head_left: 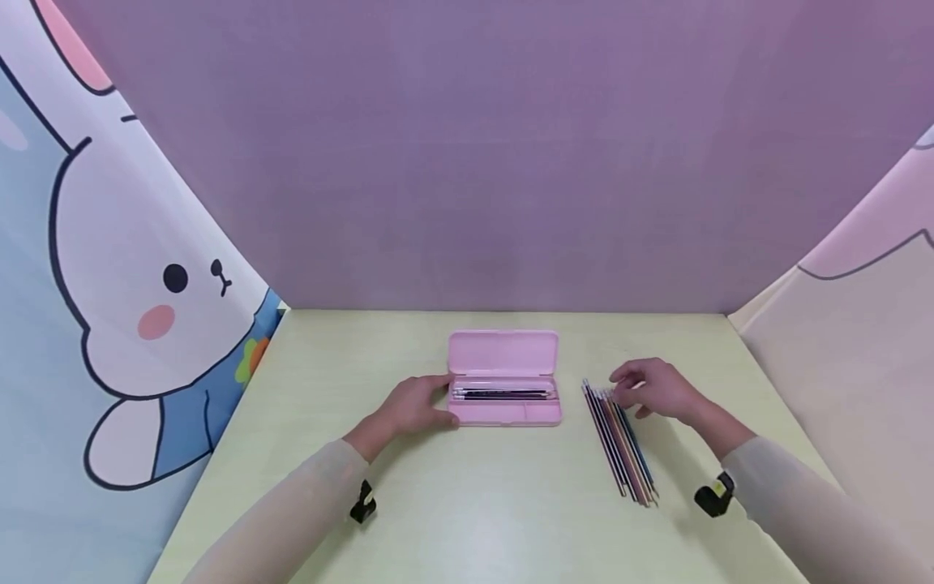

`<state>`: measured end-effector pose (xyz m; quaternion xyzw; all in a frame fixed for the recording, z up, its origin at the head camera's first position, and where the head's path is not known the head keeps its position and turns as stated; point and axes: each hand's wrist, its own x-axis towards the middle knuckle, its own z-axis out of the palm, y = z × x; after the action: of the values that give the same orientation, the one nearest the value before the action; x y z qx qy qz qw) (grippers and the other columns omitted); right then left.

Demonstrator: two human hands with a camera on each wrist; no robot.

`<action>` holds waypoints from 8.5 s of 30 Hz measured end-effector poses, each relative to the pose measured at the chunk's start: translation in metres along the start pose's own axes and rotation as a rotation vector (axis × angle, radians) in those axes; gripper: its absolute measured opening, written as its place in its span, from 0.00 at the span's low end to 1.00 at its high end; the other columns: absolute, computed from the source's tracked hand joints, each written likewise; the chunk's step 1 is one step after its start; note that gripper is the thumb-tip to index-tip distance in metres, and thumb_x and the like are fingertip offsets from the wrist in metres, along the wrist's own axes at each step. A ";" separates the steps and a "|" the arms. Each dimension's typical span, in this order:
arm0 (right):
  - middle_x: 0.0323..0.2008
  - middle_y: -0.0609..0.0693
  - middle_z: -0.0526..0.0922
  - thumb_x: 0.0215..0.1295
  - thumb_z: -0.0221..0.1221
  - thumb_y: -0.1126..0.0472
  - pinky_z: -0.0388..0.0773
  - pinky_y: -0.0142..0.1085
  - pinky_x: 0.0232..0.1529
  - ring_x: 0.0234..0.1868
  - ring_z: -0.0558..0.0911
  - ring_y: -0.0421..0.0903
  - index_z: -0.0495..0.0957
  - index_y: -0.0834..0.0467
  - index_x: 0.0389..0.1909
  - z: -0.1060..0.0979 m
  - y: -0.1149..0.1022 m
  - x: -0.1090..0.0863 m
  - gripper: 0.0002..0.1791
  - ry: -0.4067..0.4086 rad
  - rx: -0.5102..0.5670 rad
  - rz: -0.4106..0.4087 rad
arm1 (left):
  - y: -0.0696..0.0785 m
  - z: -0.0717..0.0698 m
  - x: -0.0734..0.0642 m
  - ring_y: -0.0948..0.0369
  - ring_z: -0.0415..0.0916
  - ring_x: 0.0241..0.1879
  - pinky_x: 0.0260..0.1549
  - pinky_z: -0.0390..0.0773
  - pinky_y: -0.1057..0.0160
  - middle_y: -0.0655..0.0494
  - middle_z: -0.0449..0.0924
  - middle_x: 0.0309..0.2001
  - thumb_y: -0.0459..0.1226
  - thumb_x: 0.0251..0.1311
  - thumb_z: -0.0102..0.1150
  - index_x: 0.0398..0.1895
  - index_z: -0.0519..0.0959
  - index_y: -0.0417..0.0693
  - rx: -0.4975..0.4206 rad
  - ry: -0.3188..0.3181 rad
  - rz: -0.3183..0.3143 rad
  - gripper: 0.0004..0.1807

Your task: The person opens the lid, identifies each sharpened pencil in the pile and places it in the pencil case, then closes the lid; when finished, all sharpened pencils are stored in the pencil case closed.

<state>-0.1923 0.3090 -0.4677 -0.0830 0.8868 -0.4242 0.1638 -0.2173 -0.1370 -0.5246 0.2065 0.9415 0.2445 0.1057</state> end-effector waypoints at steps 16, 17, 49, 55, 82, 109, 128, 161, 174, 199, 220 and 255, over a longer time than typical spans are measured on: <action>0.43 0.61 0.84 0.67 0.66 0.65 0.88 0.45 0.31 0.37 0.84 0.50 0.78 0.69 0.56 0.016 0.047 -0.015 0.20 0.056 0.076 0.095 | 0.001 -0.002 -0.002 0.45 0.71 0.70 0.70 0.70 0.43 0.48 0.74 0.70 0.55 0.52 0.76 0.77 0.67 0.53 -0.020 0.009 -0.013 0.49; 0.43 0.60 0.84 0.66 0.66 0.65 0.87 0.44 0.31 0.37 0.84 0.50 0.79 0.69 0.56 0.017 0.049 -0.015 0.19 0.061 0.072 0.096 | 0.001 -0.002 -0.002 0.45 0.71 0.70 0.70 0.70 0.43 0.48 0.74 0.71 0.55 0.52 0.76 0.77 0.67 0.53 -0.022 0.008 -0.014 0.50; 0.37 0.58 0.86 0.62 0.66 0.65 0.89 0.42 0.28 0.28 0.86 0.47 0.80 0.70 0.51 0.018 0.039 -0.006 0.18 0.118 -0.044 0.212 | 0.000 -0.001 -0.003 0.45 0.70 0.71 0.70 0.70 0.44 0.47 0.74 0.70 0.55 0.52 0.76 0.77 0.67 0.51 -0.023 -0.003 -0.024 0.50; 0.38 0.58 0.86 0.65 0.62 0.65 0.89 0.44 0.30 0.33 0.87 0.48 0.79 0.71 0.53 0.008 0.025 0.000 0.18 0.121 -0.037 0.152 | 0.001 -0.001 -0.004 0.45 0.70 0.70 0.70 0.70 0.44 0.47 0.74 0.70 0.56 0.52 0.76 0.77 0.67 0.51 -0.021 -0.002 -0.017 0.50; 0.42 0.49 0.89 0.66 0.64 0.69 0.82 0.35 0.40 0.36 0.81 0.43 0.90 0.56 0.44 0.074 -0.083 0.110 0.10 -0.037 -0.164 -0.303 | 0.002 -0.005 -0.001 0.45 0.71 0.70 0.71 0.70 0.45 0.46 0.75 0.70 0.55 0.53 0.76 0.77 0.67 0.50 -0.009 -0.013 -0.003 0.50; 0.37 0.42 0.90 0.64 0.68 0.67 0.81 0.40 0.56 0.44 0.84 0.41 0.91 0.50 0.37 0.139 -0.101 0.124 0.08 -0.034 -0.434 -0.331 | 0.002 -0.002 -0.002 0.44 0.73 0.68 0.70 0.70 0.44 0.45 0.77 0.68 0.54 0.52 0.76 0.76 0.68 0.50 -0.015 -0.021 -0.019 0.49; 0.41 0.44 0.90 0.65 0.67 0.66 0.81 0.42 0.58 0.46 0.84 0.44 0.90 0.52 0.41 0.134 -0.100 0.110 0.08 -0.053 -0.451 -0.337 | -0.002 -0.002 -0.003 0.45 0.72 0.69 0.70 0.70 0.44 0.46 0.76 0.69 0.55 0.52 0.76 0.77 0.66 0.53 -0.020 -0.028 -0.022 0.49; 0.40 0.57 0.86 0.66 0.67 0.62 0.87 0.45 0.30 0.31 0.86 0.50 0.78 0.67 0.53 0.012 0.021 0.017 0.19 -0.031 -0.062 0.121 | -0.001 -0.002 0.005 0.47 0.72 0.70 0.71 0.70 0.46 0.49 0.76 0.69 0.56 0.52 0.76 0.78 0.66 0.56 -0.012 -0.024 -0.026 0.50; 0.37 0.56 0.85 0.64 0.66 0.65 0.88 0.42 0.29 0.32 0.86 0.47 0.79 0.68 0.51 0.014 0.039 0.008 0.17 0.048 -0.043 0.164 | 0.002 -0.003 0.004 0.46 0.71 0.70 0.71 0.70 0.44 0.48 0.75 0.70 0.55 0.52 0.76 0.77 0.67 0.54 -0.015 -0.025 -0.040 0.49; 0.37 0.56 0.89 0.67 0.63 0.62 0.87 0.39 0.27 0.27 0.85 0.45 0.84 0.67 0.48 0.014 0.031 0.006 0.14 0.186 -0.105 0.150 | 0.003 -0.004 0.002 0.46 0.71 0.70 0.71 0.70 0.44 0.48 0.75 0.70 0.55 0.52 0.76 0.78 0.66 0.53 -0.026 -0.030 -0.029 0.50; 0.44 0.55 0.89 0.69 0.64 0.65 0.86 0.38 0.38 0.39 0.85 0.46 0.88 0.59 0.49 0.023 -0.059 0.065 0.10 0.098 -0.186 -0.199 | 0.001 -0.003 0.001 0.47 0.72 0.70 0.71 0.70 0.45 0.48 0.76 0.69 0.55 0.53 0.76 0.77 0.67 0.53 -0.026 -0.020 -0.017 0.48; 0.42 0.39 0.90 0.68 0.67 0.63 0.82 0.38 0.56 0.47 0.83 0.38 0.90 0.48 0.42 0.133 -0.116 0.140 0.08 -0.126 -0.220 -0.348 | 0.004 -0.006 0.001 0.46 0.72 0.69 0.71 0.70 0.46 0.47 0.76 0.69 0.55 0.54 0.76 0.76 0.67 0.50 -0.024 -0.028 -0.033 0.48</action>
<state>-0.2736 0.0998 -0.4863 -0.2788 0.8881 -0.3405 0.1330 -0.2185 -0.1360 -0.5177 0.1928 0.9403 0.2511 0.1252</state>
